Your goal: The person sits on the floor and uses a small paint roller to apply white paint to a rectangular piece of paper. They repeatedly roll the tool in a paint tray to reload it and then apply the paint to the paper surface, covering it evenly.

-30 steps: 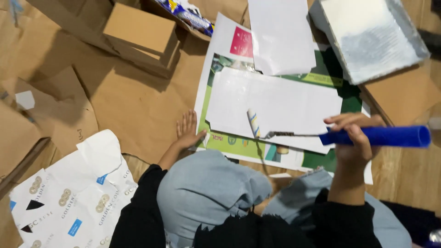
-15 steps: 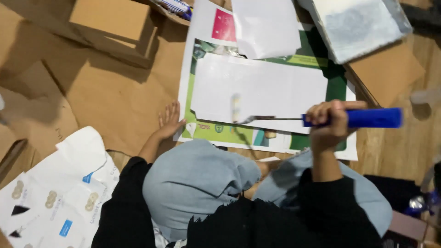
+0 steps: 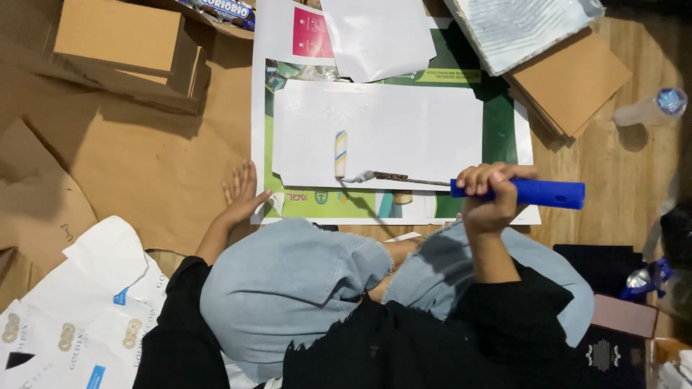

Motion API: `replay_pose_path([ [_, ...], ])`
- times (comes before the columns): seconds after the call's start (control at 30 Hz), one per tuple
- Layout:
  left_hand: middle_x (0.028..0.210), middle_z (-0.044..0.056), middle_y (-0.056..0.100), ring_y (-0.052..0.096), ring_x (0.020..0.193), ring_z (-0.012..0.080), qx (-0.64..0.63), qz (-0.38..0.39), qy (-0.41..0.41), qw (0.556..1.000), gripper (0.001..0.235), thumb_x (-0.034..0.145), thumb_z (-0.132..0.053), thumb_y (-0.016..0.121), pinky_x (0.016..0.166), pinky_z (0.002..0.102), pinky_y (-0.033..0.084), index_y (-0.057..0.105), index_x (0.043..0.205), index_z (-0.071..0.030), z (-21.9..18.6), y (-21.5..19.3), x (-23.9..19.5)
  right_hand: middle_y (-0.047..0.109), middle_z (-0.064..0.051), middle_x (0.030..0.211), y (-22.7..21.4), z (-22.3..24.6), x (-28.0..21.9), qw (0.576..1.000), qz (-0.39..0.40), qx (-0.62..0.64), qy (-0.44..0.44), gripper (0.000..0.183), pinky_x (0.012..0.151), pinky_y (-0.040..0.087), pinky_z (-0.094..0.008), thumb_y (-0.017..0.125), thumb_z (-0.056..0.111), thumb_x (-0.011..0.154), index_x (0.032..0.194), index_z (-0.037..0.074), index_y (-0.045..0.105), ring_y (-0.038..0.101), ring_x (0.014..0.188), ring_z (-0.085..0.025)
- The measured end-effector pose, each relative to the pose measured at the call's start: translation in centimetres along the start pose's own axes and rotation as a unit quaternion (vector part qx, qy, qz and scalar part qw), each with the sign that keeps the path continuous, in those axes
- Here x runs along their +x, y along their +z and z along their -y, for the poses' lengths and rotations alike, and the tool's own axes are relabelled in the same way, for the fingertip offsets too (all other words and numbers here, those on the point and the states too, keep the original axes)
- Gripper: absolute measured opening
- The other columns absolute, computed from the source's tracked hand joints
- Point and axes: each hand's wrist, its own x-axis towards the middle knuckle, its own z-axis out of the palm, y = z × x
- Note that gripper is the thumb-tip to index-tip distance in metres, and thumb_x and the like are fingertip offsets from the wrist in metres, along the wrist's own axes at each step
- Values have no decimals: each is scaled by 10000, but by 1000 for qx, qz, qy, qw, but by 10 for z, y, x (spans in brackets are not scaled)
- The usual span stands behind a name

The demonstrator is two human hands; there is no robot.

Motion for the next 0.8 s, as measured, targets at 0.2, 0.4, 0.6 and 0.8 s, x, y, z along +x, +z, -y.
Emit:
replay_pose_path([
  [0.2,1529,-10,-257,-266,1399,218,60,9,-47,997,873,847,-592,332,1057,514,-209,-178,1453,-227,-13,-2,-1,357,-19,611,-83,54,48,991,-131,3,-34,272,477,349,-345,530,-31,810,954,199,543,362,506,-151],
  [0.4,1524,-34,-275,-296,1388,205,90,11,-62,994,980,790,-650,384,1064,514,-206,-199,1448,-217,-16,-1,-6,335,51,523,-22,38,17,999,6,-36,-31,214,435,359,-236,422,51,817,678,213,418,355,435,-94],
  [0.6,1533,-12,-243,-283,1389,206,31,23,-36,999,867,869,-554,371,1058,511,-213,-175,1452,-219,-11,-6,-7,384,19,543,31,16,-14,998,58,-6,-16,171,468,464,-286,499,43,804,709,166,428,431,462,-118],
  [0.8,1524,-12,-272,-289,1387,219,72,4,-45,996,992,798,-617,437,1061,516,-211,-189,1451,-211,-23,-6,-11,344,-25,551,-48,75,37,975,-200,-96,19,134,457,346,-311,533,58,762,690,120,439,369,459,-151],
])
